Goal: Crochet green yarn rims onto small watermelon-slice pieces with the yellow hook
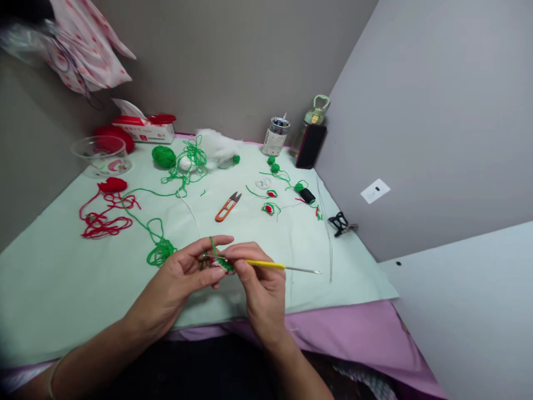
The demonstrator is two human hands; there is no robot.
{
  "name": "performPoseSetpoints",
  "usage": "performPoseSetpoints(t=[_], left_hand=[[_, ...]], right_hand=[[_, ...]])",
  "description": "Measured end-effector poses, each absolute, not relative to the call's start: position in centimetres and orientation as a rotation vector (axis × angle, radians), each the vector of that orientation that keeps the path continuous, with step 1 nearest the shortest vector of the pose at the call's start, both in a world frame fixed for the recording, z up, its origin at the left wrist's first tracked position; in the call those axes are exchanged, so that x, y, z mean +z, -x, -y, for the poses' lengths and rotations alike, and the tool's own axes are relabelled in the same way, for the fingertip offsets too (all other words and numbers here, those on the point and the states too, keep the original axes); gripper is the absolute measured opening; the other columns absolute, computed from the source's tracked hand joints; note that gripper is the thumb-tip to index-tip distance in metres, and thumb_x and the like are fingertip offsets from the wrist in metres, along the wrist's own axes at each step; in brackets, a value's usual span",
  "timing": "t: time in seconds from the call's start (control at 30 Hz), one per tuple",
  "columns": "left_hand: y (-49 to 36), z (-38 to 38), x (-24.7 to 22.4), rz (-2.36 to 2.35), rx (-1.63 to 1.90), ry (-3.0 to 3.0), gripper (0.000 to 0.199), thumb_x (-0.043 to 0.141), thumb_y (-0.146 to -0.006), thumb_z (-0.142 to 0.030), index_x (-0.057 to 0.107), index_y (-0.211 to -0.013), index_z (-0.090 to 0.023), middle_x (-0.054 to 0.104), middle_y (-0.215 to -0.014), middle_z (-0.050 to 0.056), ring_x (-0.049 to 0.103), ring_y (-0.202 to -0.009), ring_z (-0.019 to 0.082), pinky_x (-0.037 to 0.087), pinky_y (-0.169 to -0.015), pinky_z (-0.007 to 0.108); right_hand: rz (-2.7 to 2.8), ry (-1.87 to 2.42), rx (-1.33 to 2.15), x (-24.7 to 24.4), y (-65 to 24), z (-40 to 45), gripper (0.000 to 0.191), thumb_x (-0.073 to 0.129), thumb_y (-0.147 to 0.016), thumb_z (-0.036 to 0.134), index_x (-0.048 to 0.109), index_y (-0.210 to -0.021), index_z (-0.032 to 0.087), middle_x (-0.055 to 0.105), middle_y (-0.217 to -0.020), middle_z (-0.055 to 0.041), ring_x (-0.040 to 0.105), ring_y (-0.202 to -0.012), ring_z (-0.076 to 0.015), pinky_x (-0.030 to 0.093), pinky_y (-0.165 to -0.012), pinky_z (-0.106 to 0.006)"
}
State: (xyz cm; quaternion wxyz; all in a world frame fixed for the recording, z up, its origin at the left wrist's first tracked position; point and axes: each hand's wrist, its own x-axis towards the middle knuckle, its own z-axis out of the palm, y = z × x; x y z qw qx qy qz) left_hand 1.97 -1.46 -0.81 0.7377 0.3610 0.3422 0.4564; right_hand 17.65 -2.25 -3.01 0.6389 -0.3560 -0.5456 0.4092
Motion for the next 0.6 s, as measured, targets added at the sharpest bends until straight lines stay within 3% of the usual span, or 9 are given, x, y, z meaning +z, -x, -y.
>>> performPoseSetpoints(t=[0.17,0.3,0.6], left_hand=[[-1.44,1.34,-0.6,-0.753,1.009,-0.803,0.029,0.083,-0.088,-0.03,0.082,-0.117,-0.03,0.071,-0.094,0.0,0.061,-0.067,0.008,0.051,-0.07,0.022],[-1.31,1.2,-0.45,-0.77,1.024,-0.799,0.027,0.085,-0.085,-0.029,0.083,-0.112,-0.027,0.068,-0.082,-0.003,0.059,-0.056,0.004,0.048,-0.064,0.02],[-1.18,1.41,-0.93,-0.753,0.972,-0.808,0.04,0.084,-0.086,-0.028,0.076,-0.125,-0.027,0.07,-0.092,-0.003,0.065,-0.053,0.005,0.052,-0.06,0.021]], right_hand=[[1.226,0.78,0.973,-3.15,-17.87,2.11,0.017,0.063,-0.102,0.026,0.079,-0.102,0.026,0.076,-0.096,-0.005,0.071,-0.092,-0.019,0.057,-0.079,-0.031],[1.095,0.728,1.09,-2.96,-17.73,1.65,0.013,0.068,-0.099,0.032,0.08,-0.096,0.027,0.076,-0.09,-0.0031,0.069,-0.084,-0.0156,0.056,-0.074,-0.026],[0.91,0.702,1.265,-2.2,-17.48,1.58,0.015,0.076,-0.094,0.039,0.08,-0.09,0.025,0.076,-0.086,-0.0015,0.067,-0.078,-0.0118,0.055,-0.074,-0.021]])
